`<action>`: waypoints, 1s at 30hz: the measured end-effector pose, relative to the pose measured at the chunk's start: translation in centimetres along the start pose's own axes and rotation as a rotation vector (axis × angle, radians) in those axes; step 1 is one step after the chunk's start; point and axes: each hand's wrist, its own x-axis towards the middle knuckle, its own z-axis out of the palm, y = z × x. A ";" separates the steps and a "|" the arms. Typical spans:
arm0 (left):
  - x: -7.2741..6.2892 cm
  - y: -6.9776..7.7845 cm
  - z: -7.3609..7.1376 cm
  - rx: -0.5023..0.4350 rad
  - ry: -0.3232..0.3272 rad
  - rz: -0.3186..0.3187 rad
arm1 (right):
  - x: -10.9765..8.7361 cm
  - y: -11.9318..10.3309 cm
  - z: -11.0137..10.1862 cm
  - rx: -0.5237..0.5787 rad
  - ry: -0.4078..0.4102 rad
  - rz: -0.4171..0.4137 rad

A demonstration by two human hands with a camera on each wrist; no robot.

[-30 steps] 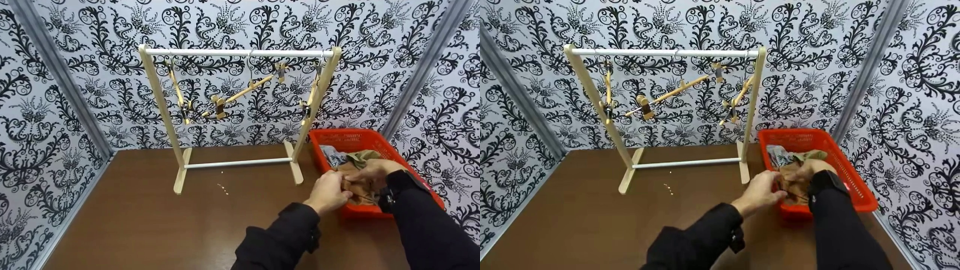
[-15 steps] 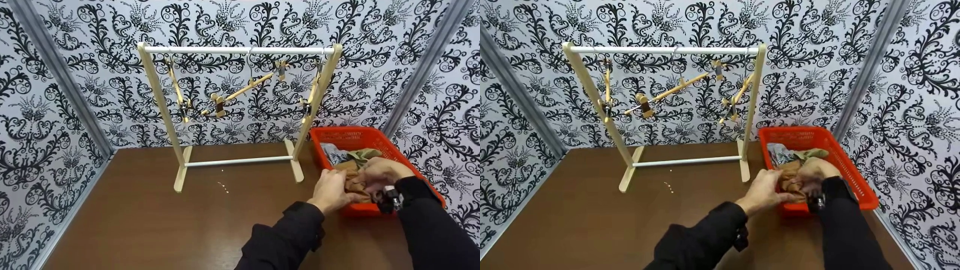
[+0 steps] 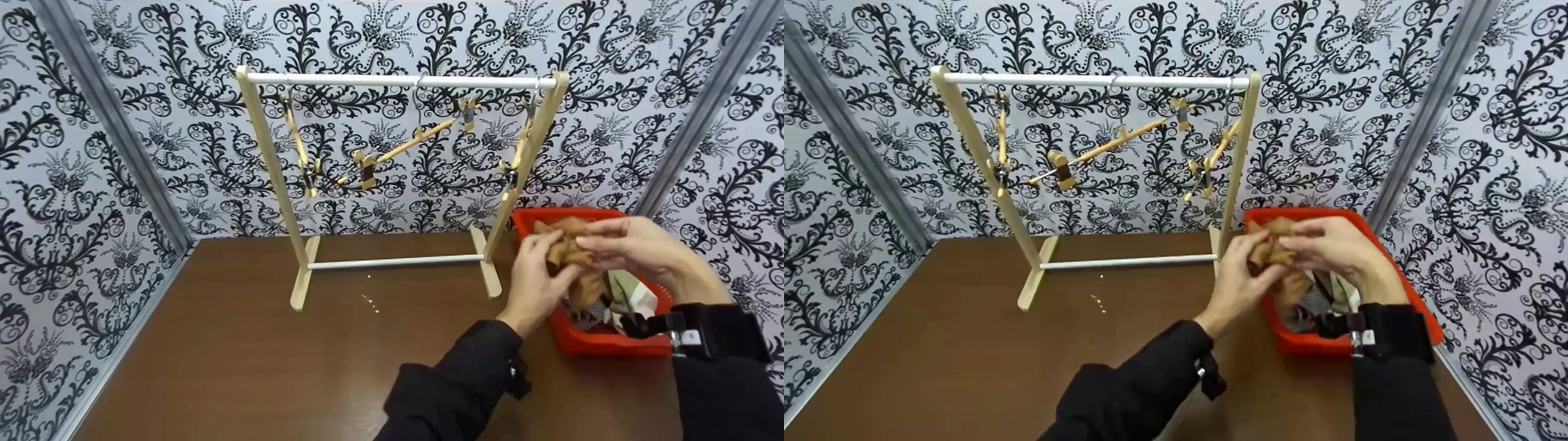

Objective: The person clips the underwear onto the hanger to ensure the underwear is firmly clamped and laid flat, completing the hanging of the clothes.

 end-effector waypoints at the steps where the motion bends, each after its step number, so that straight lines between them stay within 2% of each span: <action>1: 0.2 0.0 -0.5 -0.030 0.047 0.017 | -0.1 -0.4 0.6 0.049 -0.002 -0.047; 4: 0.5 -0.2 -2.3 -0.112 0.171 0.055 | -0.4 -1.1 2.4 0.181 -0.037 -0.185; 7: 0.3 -0.5 -4.4 -0.243 0.229 0.032 | -0.2 -0.8 4.3 0.206 -0.083 -0.305; 11: -0.2 -0.9 -7.2 -0.419 0.249 -0.053 | 0.1 0.5 7.0 0.050 -0.058 -0.395; 14: -0.5 -0.8 -9.7 -0.492 0.235 -0.097 | 0.4 1.9 9.1 -0.065 -0.021 -0.416; 17: -0.6 -0.5 -12.3 -0.534 0.197 -0.115 | 1.3 3.3 11.1 -0.098 -0.021 -0.403; 20: -0.9 -0.4 -14.9 -0.549 0.183 -0.102 | 2.4 4.6 13.1 -0.141 -0.030 -0.394; 25: -2.2 -1.1 -18.5 -0.552 0.244 -0.096 | 4.0 6.1 16.4 -0.142 -0.072 -0.513; 28: -3.4 -1.8 -20.2 -0.551 0.290 -0.154 | 4.6 6.5 18.0 -0.127 -0.075 -0.562; 30: -4.2 -2.2 -21.0 -0.567 0.321 -0.225 | 5.0 6.7 19.0 -0.133 -0.057 -0.569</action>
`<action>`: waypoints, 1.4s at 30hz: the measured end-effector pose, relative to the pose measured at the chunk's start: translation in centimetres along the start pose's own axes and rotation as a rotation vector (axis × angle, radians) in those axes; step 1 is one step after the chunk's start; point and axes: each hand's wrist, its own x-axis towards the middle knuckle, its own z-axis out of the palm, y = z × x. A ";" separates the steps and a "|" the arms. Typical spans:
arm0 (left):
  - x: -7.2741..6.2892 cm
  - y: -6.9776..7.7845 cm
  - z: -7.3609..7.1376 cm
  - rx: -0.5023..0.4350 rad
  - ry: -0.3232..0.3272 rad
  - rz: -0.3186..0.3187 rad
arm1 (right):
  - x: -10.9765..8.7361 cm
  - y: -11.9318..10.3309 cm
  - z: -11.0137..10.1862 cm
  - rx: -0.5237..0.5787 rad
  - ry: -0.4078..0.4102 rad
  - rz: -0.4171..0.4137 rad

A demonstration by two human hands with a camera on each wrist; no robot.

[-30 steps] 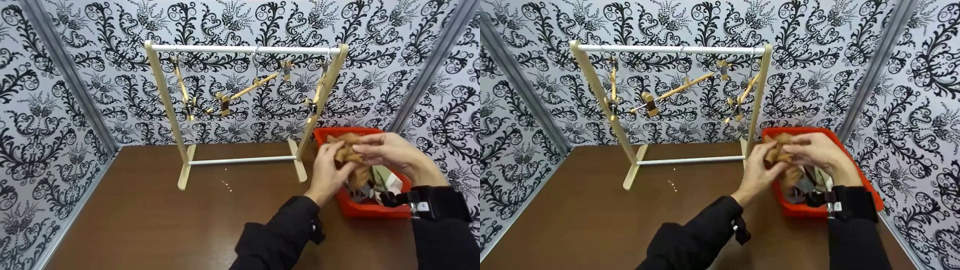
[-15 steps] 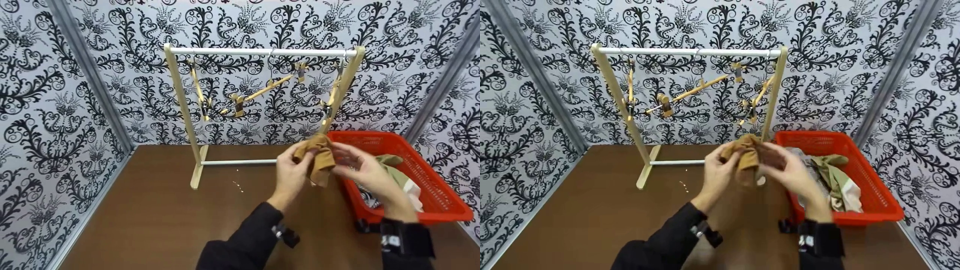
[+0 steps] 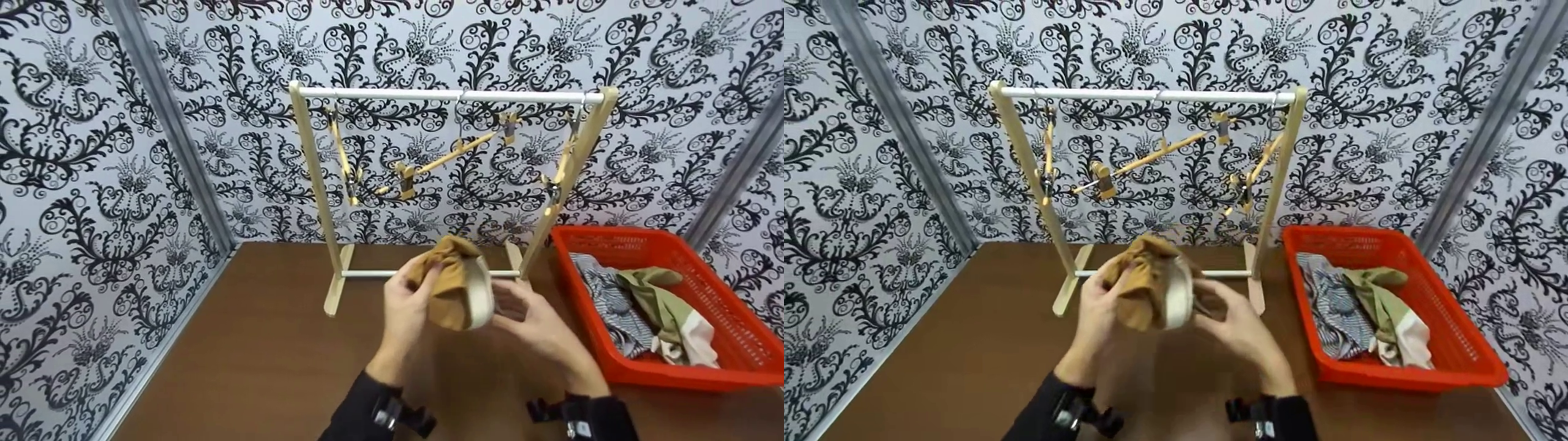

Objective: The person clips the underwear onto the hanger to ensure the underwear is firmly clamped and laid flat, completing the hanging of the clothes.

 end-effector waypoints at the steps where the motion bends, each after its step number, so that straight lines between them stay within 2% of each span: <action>1: -0.3 -0.1 -0.5 -0.002 0.019 -0.031 | 0.0 0.1 0.4 -0.006 0.006 0.004; 5: -1.3 -0.4 -2.1 -0.056 0.076 -0.148 | 0.1 0.3 1.7 -0.012 0.036 -0.020; 7: -1.5 -0.5 -3.0 -0.067 0.082 -0.168 | 0.4 0.2 2.3 -0.017 0.067 -0.071; 14: -1.9 -1.2 -6.6 -0.019 0.120 -0.239 | 0.5 -1.8 2.5 -0.275 0.275 -0.229; 18: -2.0 -1.2 -8.1 0.083 0.051 -0.249 | 0.5 -2.2 2.1 -0.331 0.297 -0.309; 23: -1.6 -1.5 -9.3 0.213 -0.010 -0.249 | 0.4 -2.7 1.8 -0.281 0.278 -0.298; 26: -1.5 -1.8 -9.7 0.243 -0.040 -0.283 | 0.2 -2.9 1.9 -0.218 0.252 -0.284; 31: -1.2 -2.6 -10.4 0.297 -0.107 -0.333 | 0.1 -3.2 2.0 -0.172 0.257 -0.306; 35: -0.9 -3.0 -11.1 0.351 -0.145 -0.323 | 0.1 -3.2 2.2 -0.131 0.245 -0.314; 42: -0.9 -3.5 -12.4 0.421 -0.184 -0.300 | 0.2 -2.6 2.2 -0.148 0.217 -0.297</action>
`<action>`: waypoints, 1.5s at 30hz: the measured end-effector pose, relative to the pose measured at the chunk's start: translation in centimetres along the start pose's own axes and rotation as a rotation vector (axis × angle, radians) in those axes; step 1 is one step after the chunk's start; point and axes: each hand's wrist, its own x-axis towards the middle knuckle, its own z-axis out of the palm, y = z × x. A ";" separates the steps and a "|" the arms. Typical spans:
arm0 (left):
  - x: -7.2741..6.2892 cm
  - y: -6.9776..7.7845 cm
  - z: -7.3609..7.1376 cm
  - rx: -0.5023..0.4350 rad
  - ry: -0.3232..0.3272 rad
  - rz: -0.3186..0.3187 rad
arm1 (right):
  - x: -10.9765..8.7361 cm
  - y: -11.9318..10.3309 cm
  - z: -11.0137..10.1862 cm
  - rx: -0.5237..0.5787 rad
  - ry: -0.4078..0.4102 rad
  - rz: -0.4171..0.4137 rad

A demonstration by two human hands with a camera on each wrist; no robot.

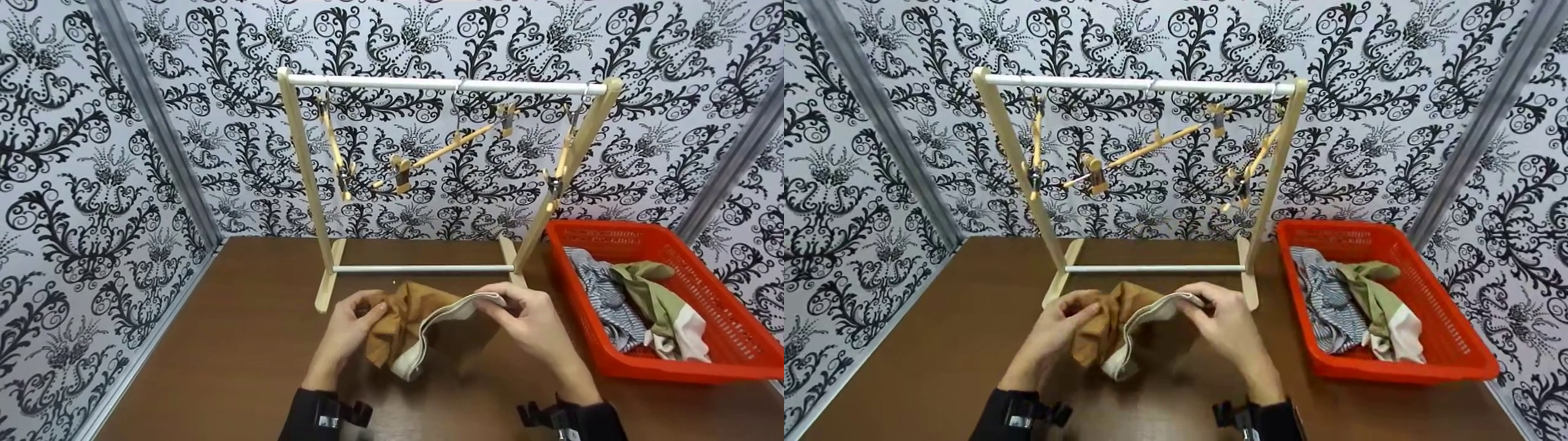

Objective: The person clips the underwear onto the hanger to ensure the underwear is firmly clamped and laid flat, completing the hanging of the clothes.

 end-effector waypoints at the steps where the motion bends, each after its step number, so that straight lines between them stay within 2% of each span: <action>1: 0.0 0.0 0.0 0.026 0.001 0.016 | 0.0 0.0 0.0 -0.006 -0.009 0.006; 4: -0.2 0.4 0.1 0.158 0.016 0.075 | 0.0 -0.1 0.0 -0.017 -0.027 0.037; 7: -0.4 1.4 0.8 0.264 -0.016 0.143 | 0.1 -0.4 0.0 -0.030 -0.026 0.063; 11: -1.3 3.3 2.7 0.229 -0.163 0.166 | 0.2 -0.6 -0.2 -0.049 -0.003 0.074; 14: -2.0 4.0 4.8 0.235 -0.232 0.151 | 0.2 -0.7 -0.3 -0.065 0.014 0.064; 16: -2.5 3.8 6.2 0.289 -0.248 0.149 | 0.3 -0.8 -0.4 -0.080 0.030 0.058; 19: -3.0 3.0 7.8 0.431 -0.258 0.186 | 0.3 -0.9 -0.5 -0.107 0.064 0.067; 22: -3.4 2.3 8.5 0.549 -0.264 0.233 | 0.2 -1.0 -0.6 -0.139 0.111 0.084; 26: -3.3 1.8 8.1 0.597 -0.288 0.247 | 0.2 -1.1 -1.1 -0.127 0.180 0.116; 32: -2.6 2.3 6.1 0.575 -0.317 0.207 | 0.2 -1.8 -2.7 -0.090 0.244 0.228; 40: -2.1 3.7 2.7 0.504 -0.273 0.152 | -0.1 -2.0 -4.4 -0.099 0.312 0.293; 45: -1.8 4.2 0.9 0.530 -0.225 0.181 | -0.2 -2.2 -5.0 -0.052 0.372 0.346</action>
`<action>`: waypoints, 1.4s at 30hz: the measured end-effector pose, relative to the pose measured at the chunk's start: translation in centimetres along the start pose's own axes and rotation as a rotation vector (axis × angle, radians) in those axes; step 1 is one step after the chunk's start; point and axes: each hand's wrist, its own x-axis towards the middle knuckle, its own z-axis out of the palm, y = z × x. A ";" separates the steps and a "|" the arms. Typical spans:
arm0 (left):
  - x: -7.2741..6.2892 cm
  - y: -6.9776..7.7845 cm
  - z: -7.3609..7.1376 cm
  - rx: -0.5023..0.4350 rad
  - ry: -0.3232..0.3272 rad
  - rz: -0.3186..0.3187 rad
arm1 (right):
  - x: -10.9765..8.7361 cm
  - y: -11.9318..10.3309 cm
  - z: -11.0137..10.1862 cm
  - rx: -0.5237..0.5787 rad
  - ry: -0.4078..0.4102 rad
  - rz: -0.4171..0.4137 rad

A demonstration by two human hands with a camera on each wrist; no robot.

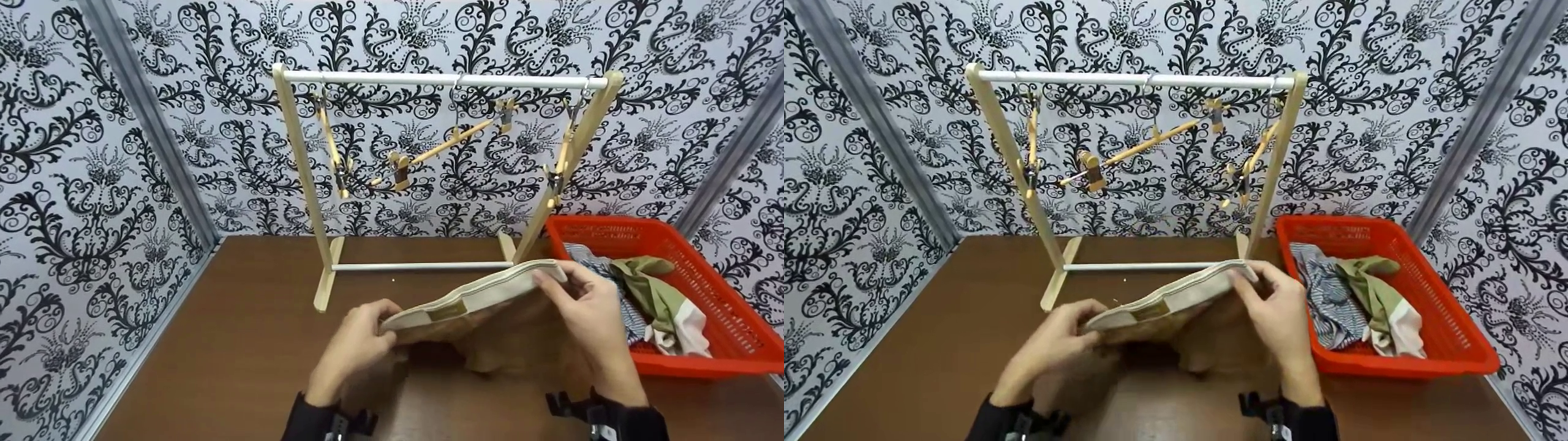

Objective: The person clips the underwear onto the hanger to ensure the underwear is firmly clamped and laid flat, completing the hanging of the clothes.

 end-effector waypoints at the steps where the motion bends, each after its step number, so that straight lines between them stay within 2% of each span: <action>1: -0.1 -0.1 -0.3 0.006 0.012 0.006 | 0.0 0.0 -0.1 0.015 0.010 0.014; 3: -0.1 -0.2 -0.8 -0.013 0.038 0.002 | 0.0 -0.1 -0.3 0.046 0.034 0.033; 6: -0.2 -0.2 -1.6 -0.101 0.102 -0.006 | 0.0 -0.2 -0.5 0.090 0.056 0.053; 8: -0.2 -0.1 -2.0 -0.168 0.187 0.004 | 0.0 -0.3 -0.8 0.107 0.065 0.058; 13: -0.2 0.8 -3.1 -0.323 0.440 0.089 | -0.2 -1.0 -1.3 0.132 0.071 0.067; 15: -0.4 1.4 -3.6 -0.380 0.503 0.114 | -0.3 -1.3 -1.5 0.140 0.063 0.065; 18: -0.8 2.2 -4.4 -0.437 0.545 0.119 | -0.4 -1.8 -1.8 0.156 0.035 0.066; 22: -1.6 3.1 -5.3 -0.453 0.535 0.086 | -0.8 -2.5 -2.3 0.128 -0.026 0.071; 26: -2.4 3.8 -5.8 -0.394 0.451 0.048 | -1.3 -3.1 -3.1 0.027 -0.124 0.065; 31: -2.6 4.0 -5.8 -0.288 0.348 0.000 | -1.7 -3.2 -4.0 -0.100 -0.301 0.009; 34: -2.5 3.8 -5.5 -0.201 0.304 -0.014 | -1.7 -2.8 -4.3 -0.172 -0.399 -0.015; 37: -2.3 3.1 -5.2 -0.120 0.268 -0.025 | -1.6 -2.2 -4.3 -0.208 -0.474 -0.003; 42: -1.7 1.2 -4.3 -0.072 0.236 -0.064 | -1.4 -0.6 -3.7 -0.286 -0.526 -0.020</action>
